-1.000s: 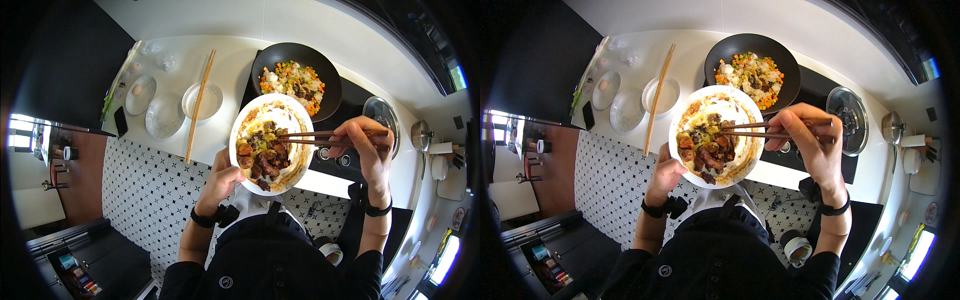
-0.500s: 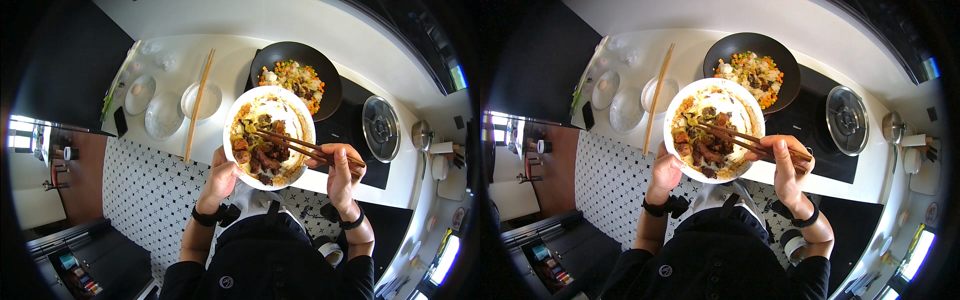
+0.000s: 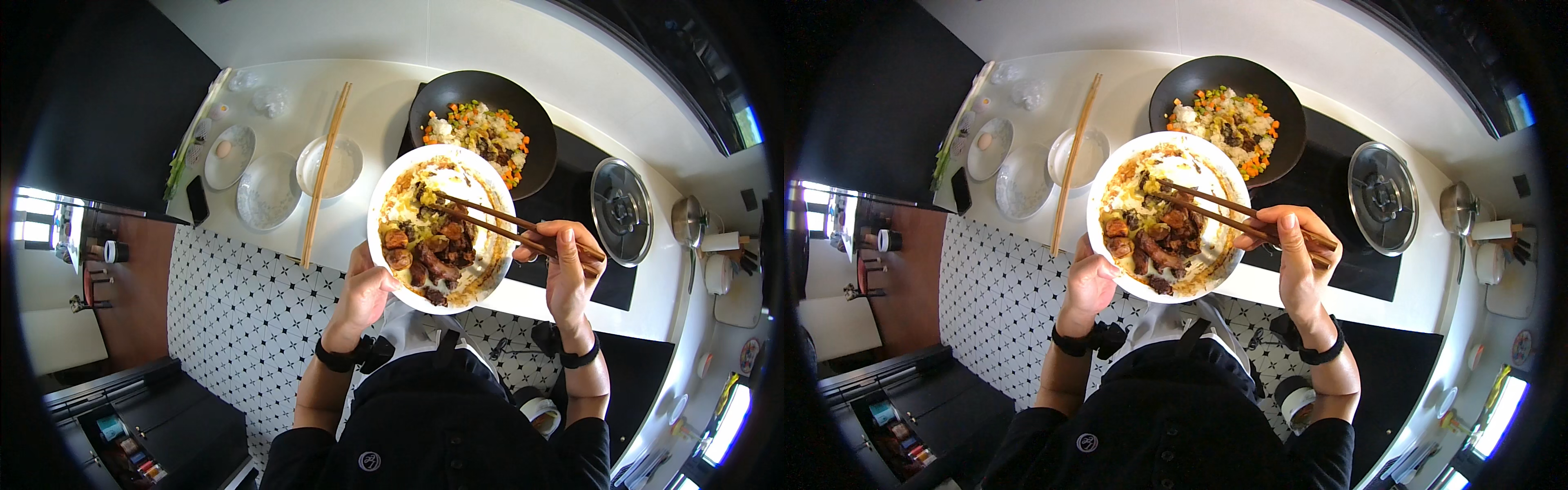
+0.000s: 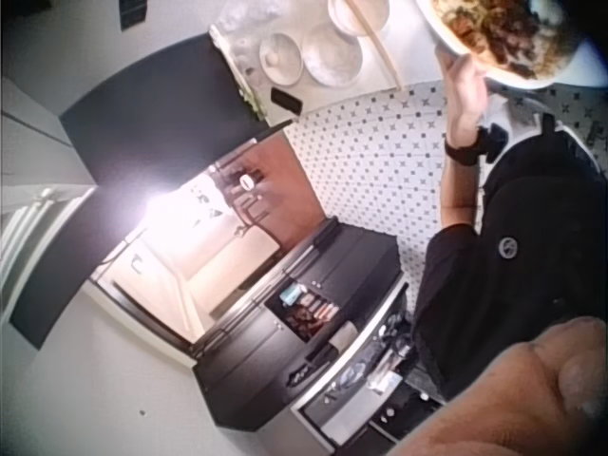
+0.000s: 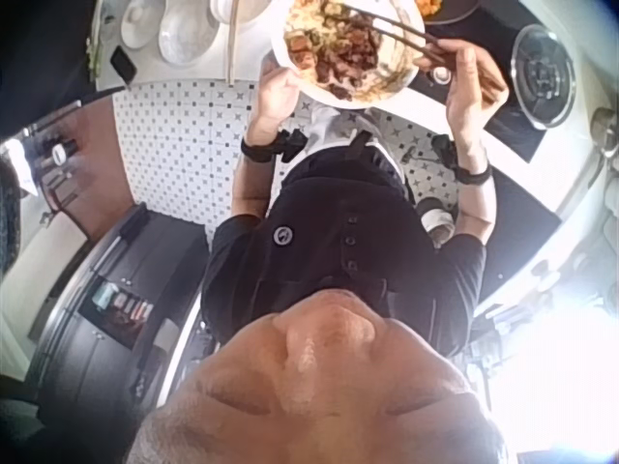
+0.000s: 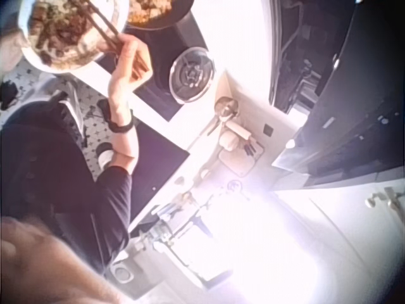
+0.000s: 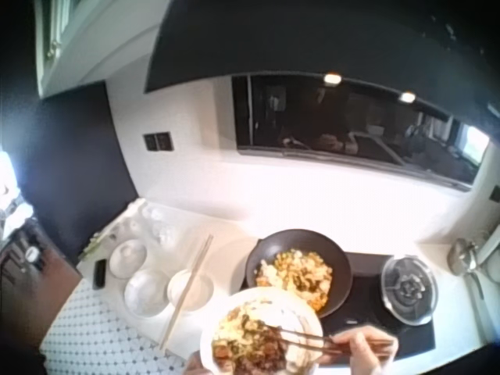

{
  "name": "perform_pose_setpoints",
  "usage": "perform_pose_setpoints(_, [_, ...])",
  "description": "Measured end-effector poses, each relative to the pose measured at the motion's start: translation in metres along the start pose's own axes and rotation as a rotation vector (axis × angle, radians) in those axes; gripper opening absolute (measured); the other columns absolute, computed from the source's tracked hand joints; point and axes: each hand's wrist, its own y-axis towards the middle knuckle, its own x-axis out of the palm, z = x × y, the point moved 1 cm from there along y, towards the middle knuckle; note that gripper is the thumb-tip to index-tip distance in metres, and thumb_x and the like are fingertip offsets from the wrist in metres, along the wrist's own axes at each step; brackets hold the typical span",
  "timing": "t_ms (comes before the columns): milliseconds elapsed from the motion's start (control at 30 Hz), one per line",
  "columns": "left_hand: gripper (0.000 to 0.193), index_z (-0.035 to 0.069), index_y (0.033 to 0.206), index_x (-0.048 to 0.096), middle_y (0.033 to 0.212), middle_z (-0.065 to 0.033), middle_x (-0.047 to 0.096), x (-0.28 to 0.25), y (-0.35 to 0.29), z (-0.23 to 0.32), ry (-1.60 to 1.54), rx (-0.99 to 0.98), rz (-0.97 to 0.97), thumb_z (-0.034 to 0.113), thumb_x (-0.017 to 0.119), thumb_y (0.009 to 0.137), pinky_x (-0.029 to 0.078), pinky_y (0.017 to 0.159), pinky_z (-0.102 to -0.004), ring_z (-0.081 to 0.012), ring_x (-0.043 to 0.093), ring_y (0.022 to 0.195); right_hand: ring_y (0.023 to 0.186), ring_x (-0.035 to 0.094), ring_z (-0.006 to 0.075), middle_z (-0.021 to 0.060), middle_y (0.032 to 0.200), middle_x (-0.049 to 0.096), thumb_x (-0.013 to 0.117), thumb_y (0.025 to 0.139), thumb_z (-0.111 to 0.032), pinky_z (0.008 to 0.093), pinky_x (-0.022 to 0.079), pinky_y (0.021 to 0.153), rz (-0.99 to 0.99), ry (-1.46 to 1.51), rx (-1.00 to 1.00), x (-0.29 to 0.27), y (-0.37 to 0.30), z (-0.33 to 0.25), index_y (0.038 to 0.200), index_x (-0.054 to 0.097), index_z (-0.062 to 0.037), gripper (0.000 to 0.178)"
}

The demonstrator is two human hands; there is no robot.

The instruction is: The person stirs a pan of mixed vegetables and rice on the stove, then retrieves a bowl of braised meat from the refrigerator. They unwrap the bowl, transfer the meat into the pan, and cover the bowl with plastic wrap.

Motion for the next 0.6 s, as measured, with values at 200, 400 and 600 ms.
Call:
perform_pose_setpoints(200, [0.061,-0.013,0.122,0.050,0.113,-0.0166,0.064,-0.003,-0.002,0.001,0.031,-0.019,0.013,0.000,0.048,0.062,0.052,0.089,-0.0317,-0.0206,0.064,0.101,0.073,0.071,0.0230,0.0190,0.090,0.070,0.048,0.104,-0.023,0.0304,0.058,0.070,0.027,0.052,-0.014,0.013,0.000,0.017,0.101,0.062,0.0043,0.031])
perform_pose_setpoints(400, [0.061,-0.013,0.125,0.047,0.117,-0.0178,0.062,-0.008,-0.002,-0.009,-0.117,-0.015,0.009,-0.001,0.047,0.065,0.049,0.095,-0.0344,-0.0231,0.062,0.107,0.074,0.071,0.0238,0.0183,0.088,0.070,0.046,0.104,-0.023,0.0324,0.058,0.070,0.100,0.432,0.069,0.004,0.011,0.021,0.102,0.061,0.0035,0.030])
perform_pose_setpoints(600, [0.066,-0.007,0.131,0.045,0.125,-0.0174,0.058,-0.032,-0.013,-0.010,-0.165,0.039,0.197,0.005,0.046,0.066,0.046,0.104,-0.0432,-0.0279,0.058,0.117,0.081,0.071,0.0192,0.0126,0.093,0.069,0.050,0.104,-0.015,0.0275,0.056,0.076,0.169,-0.242,-0.224,-0.036,0.038,0.022,0.106,0.064,0.0064,0.026])
